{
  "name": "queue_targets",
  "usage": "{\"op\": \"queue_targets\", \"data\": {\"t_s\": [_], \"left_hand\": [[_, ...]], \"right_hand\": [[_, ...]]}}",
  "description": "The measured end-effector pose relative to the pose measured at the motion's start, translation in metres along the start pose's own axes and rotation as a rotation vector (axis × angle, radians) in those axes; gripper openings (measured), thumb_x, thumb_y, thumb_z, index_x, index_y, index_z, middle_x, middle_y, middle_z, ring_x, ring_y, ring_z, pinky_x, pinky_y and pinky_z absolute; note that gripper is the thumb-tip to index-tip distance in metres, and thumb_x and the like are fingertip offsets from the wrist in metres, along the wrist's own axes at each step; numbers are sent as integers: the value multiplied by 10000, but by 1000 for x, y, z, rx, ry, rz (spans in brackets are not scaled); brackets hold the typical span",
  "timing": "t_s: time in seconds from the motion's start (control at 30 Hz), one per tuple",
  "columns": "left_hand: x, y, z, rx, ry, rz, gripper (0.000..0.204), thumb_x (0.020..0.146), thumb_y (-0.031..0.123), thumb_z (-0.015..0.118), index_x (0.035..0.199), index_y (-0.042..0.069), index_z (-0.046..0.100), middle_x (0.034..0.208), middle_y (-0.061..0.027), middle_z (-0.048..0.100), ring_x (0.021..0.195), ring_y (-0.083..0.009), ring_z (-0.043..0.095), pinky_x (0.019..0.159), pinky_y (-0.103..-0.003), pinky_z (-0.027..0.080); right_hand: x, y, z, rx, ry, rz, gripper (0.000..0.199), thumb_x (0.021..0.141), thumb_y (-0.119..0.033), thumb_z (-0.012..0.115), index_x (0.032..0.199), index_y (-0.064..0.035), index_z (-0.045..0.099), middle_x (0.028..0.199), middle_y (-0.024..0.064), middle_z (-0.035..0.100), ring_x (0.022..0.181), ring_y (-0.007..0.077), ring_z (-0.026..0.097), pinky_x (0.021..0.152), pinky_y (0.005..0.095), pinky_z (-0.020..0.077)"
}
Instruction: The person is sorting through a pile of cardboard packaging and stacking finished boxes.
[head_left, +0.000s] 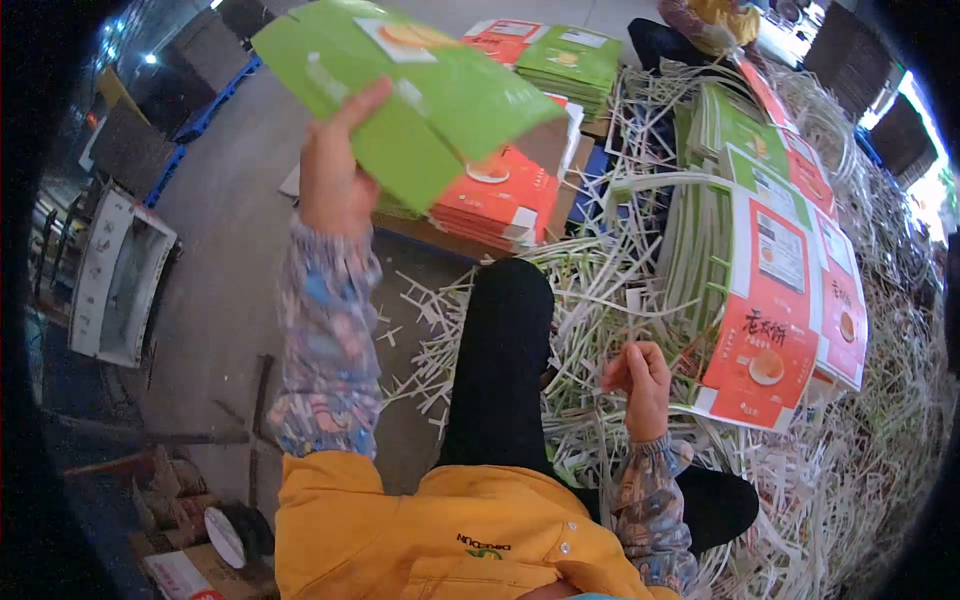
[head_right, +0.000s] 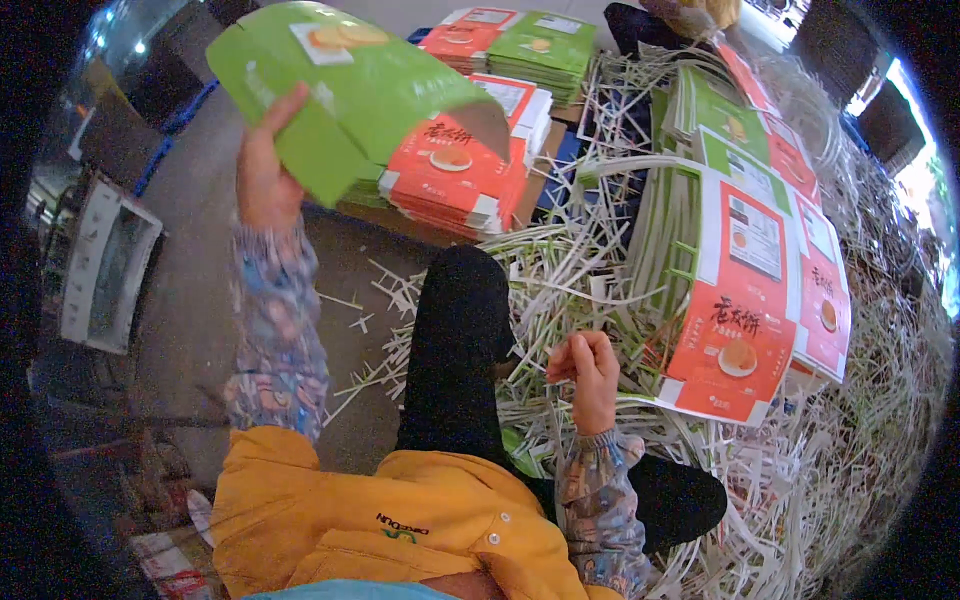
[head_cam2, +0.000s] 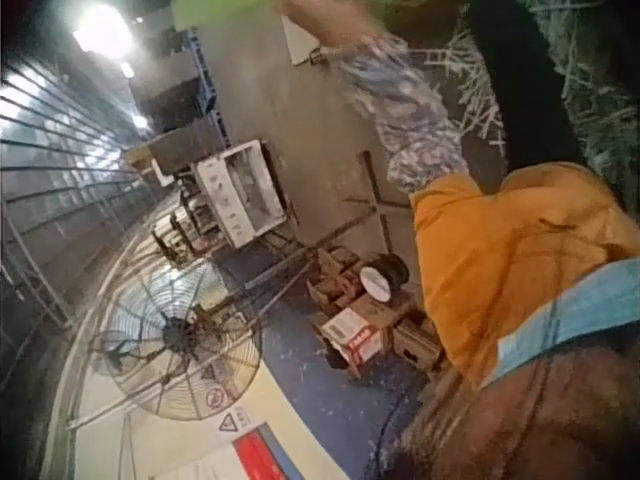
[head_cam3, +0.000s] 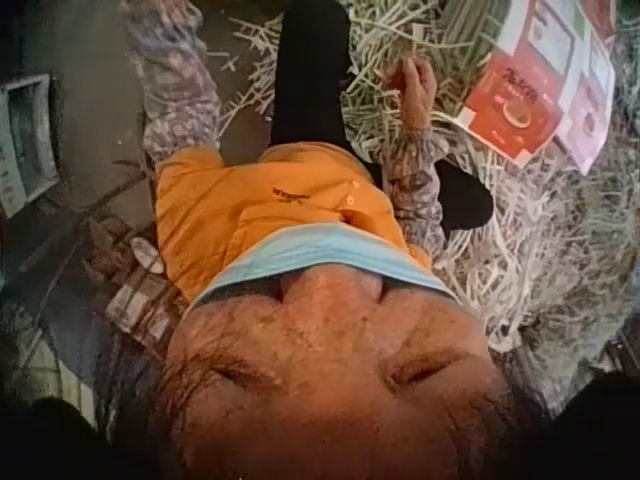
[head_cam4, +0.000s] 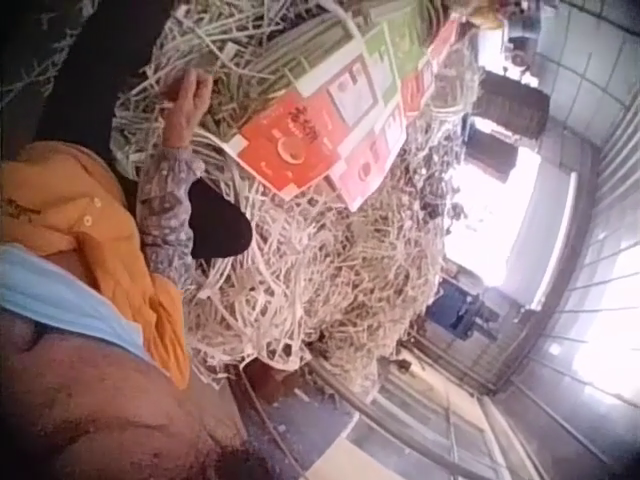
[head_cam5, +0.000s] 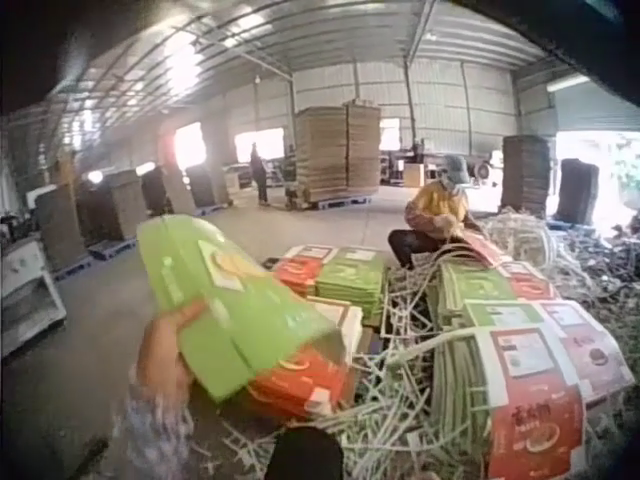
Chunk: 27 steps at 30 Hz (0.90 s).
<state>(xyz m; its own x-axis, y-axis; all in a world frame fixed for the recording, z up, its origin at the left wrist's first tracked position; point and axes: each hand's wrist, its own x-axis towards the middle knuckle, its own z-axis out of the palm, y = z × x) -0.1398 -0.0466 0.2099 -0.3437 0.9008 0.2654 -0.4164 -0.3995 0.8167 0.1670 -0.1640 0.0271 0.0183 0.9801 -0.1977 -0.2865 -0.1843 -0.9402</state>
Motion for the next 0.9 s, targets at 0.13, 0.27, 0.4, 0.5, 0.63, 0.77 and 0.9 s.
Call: {"op": "queue_targets", "data": {"t_s": [0.13,0.27,0.4,0.5,0.63,0.77,0.9], "left_hand": [[108,-5,-44,-35,56,47,275,729,16,611,991,-30,541,925,-122,588,804,-205,595,685,-310,507],[175,-18,-76,-52,73,147,305,732,49,641,1014,5,532,948,-84,583,866,-205,579,742,-315,498],[201,-31,-117,-430,-288,142,220,734,97,571,948,54,543,841,-95,553,762,-249,547,659,-381,456],[216,-77,-172,-238,160,172,277,740,29,625,1000,24,529,917,-73,582,804,-202,592,676,-327,511],[216,-183,-261,-254,373,-44,336,755,81,628,1069,48,513,1007,-67,569,909,-219,563,741,-359,492],[216,-274,-426,78,347,-39,360,733,60,644,1069,44,516,1011,-78,565,893,-224,566,724,-356,496],[184,-360,-389,73,439,-254,346,721,73,659,1040,38,530,984,-86,568,884,-220,566,723,-339,491]], "right_hand": [[4,16,-8,-125,24,91,176,884,-225,454,849,-53,465,650,55,544,534,136,540,489,240,457],[9,33,-25,-223,46,147,176,878,-220,465,839,-49,467,653,58,550,518,131,534,482,239,452],[8,49,-41,-292,134,223,174,871,-205,478,811,-42,473,642,55,547,502,124,515,470,236,433],[3,60,-56,-299,167,241,177,862,-206,491,808,-39,474,638,56,545,501,129,519,478,245,443],[7,72,-62,-370,280,408,194,856,-221,500,823,-32,472,657,74,563,505,141,540,487,259,471],[19,79,-49,-390,187,476,188,859,-216,496,846,-29,477,663,84,576,522,151,558,485,266,474],[27,66,-46,-471,274,547,206,851,-230,501,837,-26,476,668,96,570,524,167,564,488,273,482]]}}
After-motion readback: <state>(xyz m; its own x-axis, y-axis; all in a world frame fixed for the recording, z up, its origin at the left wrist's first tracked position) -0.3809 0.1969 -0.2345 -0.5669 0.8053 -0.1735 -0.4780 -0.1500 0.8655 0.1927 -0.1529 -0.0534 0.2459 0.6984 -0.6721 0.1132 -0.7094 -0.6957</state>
